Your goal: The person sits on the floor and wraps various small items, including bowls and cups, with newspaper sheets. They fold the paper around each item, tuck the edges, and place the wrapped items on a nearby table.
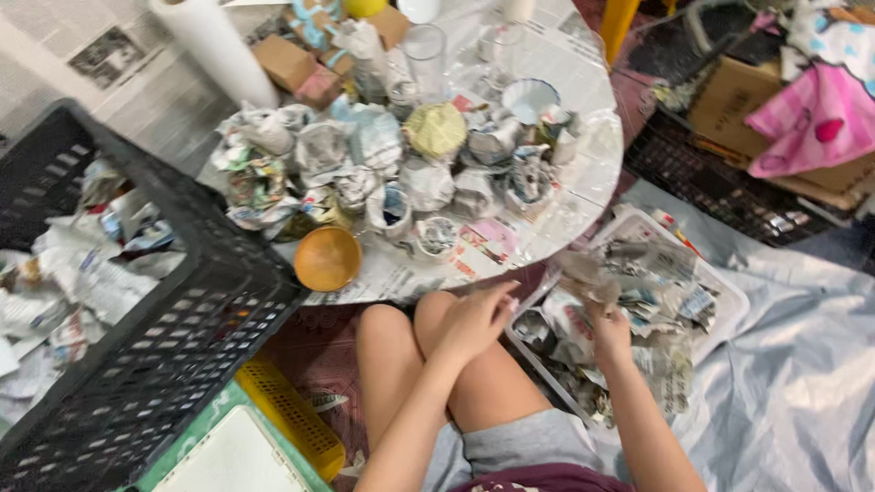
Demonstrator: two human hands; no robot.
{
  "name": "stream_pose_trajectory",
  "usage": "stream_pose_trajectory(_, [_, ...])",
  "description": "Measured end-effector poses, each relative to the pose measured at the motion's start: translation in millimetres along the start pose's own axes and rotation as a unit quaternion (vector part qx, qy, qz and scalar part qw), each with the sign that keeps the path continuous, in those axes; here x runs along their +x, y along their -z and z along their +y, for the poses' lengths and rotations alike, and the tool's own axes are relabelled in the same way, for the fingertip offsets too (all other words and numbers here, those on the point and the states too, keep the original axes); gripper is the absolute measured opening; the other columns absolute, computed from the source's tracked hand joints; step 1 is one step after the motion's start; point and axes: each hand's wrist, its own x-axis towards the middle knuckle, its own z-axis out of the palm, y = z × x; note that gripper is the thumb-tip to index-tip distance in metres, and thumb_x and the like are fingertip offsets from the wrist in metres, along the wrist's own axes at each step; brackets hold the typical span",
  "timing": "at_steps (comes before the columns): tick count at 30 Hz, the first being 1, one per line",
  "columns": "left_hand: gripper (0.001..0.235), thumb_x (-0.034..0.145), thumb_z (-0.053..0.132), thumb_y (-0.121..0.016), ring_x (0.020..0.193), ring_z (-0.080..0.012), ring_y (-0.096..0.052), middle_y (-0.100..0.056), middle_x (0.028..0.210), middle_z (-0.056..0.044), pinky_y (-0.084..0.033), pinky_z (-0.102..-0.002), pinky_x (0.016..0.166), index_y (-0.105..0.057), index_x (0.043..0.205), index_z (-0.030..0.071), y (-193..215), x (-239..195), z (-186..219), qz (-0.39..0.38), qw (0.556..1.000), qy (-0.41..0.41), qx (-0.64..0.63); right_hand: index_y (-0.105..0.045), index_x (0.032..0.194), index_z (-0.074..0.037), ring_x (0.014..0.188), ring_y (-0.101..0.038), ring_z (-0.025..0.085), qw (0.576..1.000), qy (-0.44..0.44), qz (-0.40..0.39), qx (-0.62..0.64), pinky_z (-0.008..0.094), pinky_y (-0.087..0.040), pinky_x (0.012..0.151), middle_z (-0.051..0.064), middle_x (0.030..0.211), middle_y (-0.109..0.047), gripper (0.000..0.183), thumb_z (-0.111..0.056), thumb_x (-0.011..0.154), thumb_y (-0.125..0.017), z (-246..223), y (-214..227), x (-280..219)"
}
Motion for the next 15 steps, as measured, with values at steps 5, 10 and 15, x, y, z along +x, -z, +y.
stream_pose_trajectory(5, [0.034,0.102,0.031,-0.058,0.101,-0.0279,-0.071,-0.074,0.114,-0.008,-0.056,-0.041,0.086,-0.061,0.131,0.014,-16.4,24.1,17.3,-0.025,0.998,-0.035,-0.042,-0.05,0.143,-0.006,0.104,-0.067,0.043,0.858,0.046,0.129,-0.496,0.049,-0.053,0.087,0.026,0.112,-0.069,0.052,-0.025,0.1,-0.071,52.5,74.3,23.7])
stream_pose_trajectory(10, [0.034,0.098,0.029,-0.059,0.103,-0.0307,-0.07,-0.073,0.116,-0.01,-0.054,-0.043,0.084,-0.063,0.129,0.015,-56.3,37.2,24.2,-0.108,0.994,-0.013,-0.026,-0.05,0.147,-0.02,0.132,-0.047,0.041,0.647,0.192,0.048,-0.736,0.051,-0.05,0.096,0.021,0.153,-0.042,0.056,-0.015,0.091,-0.058,87.9,81.5,23.4])
stream_pose_trajectory(15, [0.031,0.098,0.029,-0.059,0.103,-0.0289,-0.072,-0.074,0.114,-0.009,-0.056,-0.041,0.085,-0.065,0.125,0.014,-78.0,38.4,6.4,-0.124,0.992,0.011,-0.039,-0.053,0.141,-0.017,0.146,-0.033,0.041,0.585,0.012,-0.135,-0.8,0.058,-0.038,0.114,0.016,0.159,-0.037,0.05,-0.039,0.097,-0.061,109.5,62.0,36.8])
